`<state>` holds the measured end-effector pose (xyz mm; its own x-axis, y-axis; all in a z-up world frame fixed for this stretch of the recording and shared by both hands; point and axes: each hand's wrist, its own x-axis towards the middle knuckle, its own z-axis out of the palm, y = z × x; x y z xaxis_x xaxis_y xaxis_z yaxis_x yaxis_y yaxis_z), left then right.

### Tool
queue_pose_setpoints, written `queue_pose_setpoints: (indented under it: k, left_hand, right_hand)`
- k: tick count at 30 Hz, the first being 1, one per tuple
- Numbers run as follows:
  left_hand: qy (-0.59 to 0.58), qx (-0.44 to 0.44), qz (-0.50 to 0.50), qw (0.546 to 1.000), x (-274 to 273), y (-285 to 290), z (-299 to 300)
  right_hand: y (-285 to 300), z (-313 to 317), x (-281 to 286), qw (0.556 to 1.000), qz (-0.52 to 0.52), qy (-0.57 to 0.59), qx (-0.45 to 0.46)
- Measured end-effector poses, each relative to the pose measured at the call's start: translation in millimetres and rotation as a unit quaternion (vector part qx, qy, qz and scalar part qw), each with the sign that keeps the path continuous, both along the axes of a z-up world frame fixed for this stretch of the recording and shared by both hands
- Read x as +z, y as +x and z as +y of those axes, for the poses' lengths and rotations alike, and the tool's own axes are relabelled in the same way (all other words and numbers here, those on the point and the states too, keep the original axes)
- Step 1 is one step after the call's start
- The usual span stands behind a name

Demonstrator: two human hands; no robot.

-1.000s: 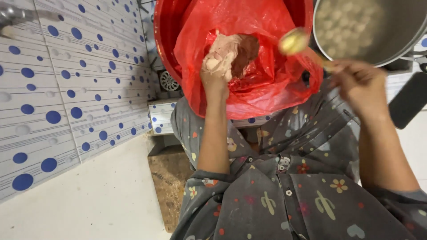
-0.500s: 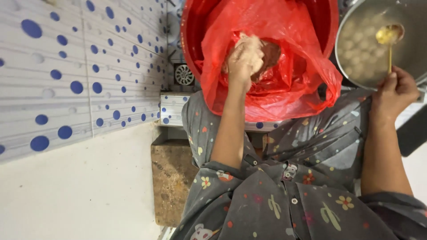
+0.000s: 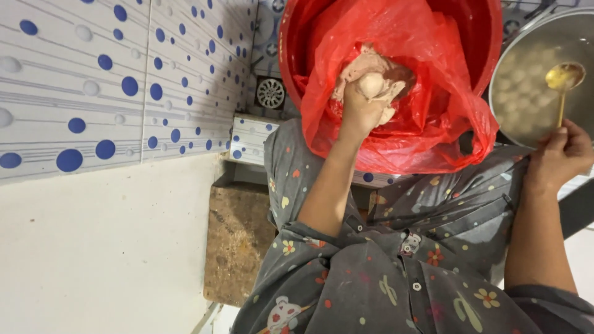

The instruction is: A person forms meatballs by squeezing dough through their hand and scooping it into a pot of water with a spoon.

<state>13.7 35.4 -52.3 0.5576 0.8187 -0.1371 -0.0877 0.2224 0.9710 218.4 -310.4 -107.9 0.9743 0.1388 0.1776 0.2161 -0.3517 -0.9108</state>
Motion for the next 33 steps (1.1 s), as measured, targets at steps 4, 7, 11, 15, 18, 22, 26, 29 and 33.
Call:
queue_pose_setpoints:
  k: [4, 7, 11, 15, 18, 22, 26, 29, 33]
  left_hand:
    - [-0.240, -0.063, -0.160, 0.955, 36, -5, 0]
    - [-0.076, -0.078, 0.010, 0.994, 17, -15, 4]
    - [-0.113, -0.079, -0.025, 0.990, 72, -24, 4]
    - [-0.197, -0.079, -0.178, 0.961, 24, -10, 1]
    - [-0.239, -0.064, -0.228, 0.942, 14, -5, -5]
    - [0.009, -0.061, -0.042, 0.997, 27, -14, -6]
    - [-0.003, -0.038, 0.059, 0.998, 24, -11, -7]
    - [-0.001, -0.032, -0.004, 0.999, 13, -4, -3]
    - [-0.280, -0.077, -0.093, 0.952, 40, -10, 0]
  right_hand:
    - [-7, 8, 14, 0.999, 0.040, 0.027, -0.009]
    - [-3, 6, 11, 1.000, -0.018, -0.009, 0.000]
    - [-3, 7, 11, 1.000, 0.027, 0.005, -0.009]
    - [-3, 6, 11, 1.000, -0.005, -0.015, 0.001]
    - [5, -1, 1, 0.999, -0.039, -0.029, 0.013]
    - [14, -10, -15, 0.996, -0.077, -0.043, 0.015]
    - [7, -2, -3, 0.997, -0.068, -0.047, 0.014]
    - [-1, 5, 6, 1.000, -0.003, -0.006, 0.015]
    - [-1, 4, 5, 1.000, -0.003, -0.013, 0.000]
